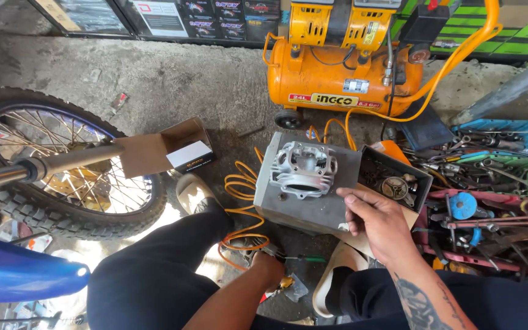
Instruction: Assembling and inspecting a motorcycle cylinder head by installing small components and using hand tools
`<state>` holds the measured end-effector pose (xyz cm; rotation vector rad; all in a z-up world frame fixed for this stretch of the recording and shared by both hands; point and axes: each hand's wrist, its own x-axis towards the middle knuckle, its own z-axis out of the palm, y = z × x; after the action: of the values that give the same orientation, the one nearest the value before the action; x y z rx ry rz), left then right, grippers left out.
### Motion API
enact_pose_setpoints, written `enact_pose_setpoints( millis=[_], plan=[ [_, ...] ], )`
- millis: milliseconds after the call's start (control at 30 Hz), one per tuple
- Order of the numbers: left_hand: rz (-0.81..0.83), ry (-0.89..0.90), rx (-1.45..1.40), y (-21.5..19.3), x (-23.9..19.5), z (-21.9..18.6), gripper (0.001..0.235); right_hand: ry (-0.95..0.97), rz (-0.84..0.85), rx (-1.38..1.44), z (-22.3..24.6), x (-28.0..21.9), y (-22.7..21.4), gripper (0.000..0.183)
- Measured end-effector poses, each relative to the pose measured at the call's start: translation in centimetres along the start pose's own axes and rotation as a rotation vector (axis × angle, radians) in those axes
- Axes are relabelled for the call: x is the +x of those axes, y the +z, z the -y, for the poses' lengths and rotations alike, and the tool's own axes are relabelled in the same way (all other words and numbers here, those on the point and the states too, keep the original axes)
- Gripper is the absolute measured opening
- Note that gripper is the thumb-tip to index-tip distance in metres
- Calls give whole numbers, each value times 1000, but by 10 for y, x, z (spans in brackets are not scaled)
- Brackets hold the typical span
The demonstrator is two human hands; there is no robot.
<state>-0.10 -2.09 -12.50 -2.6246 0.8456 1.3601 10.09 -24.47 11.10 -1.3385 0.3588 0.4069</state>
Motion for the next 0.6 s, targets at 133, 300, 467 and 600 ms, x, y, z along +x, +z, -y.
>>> enact_pose_setpoints(
  millis=[133,300,467,600],
  plan=[
    [-25,-37,-44,-19,-13,9,27,9,5,-48,1,2,-3,32],
    [-386,-218,-426,-124,-106,15,29,-73,-57,-41,-1,11,-18,28],
    [-835,-579,-817,-151,-100,28,59,-191,-236,-76,-11,37,-25,24],
    [-1107,-622,-592,-125,-67,32,39,-174,-284,-18,-1,62,-17,20]
  ],
)
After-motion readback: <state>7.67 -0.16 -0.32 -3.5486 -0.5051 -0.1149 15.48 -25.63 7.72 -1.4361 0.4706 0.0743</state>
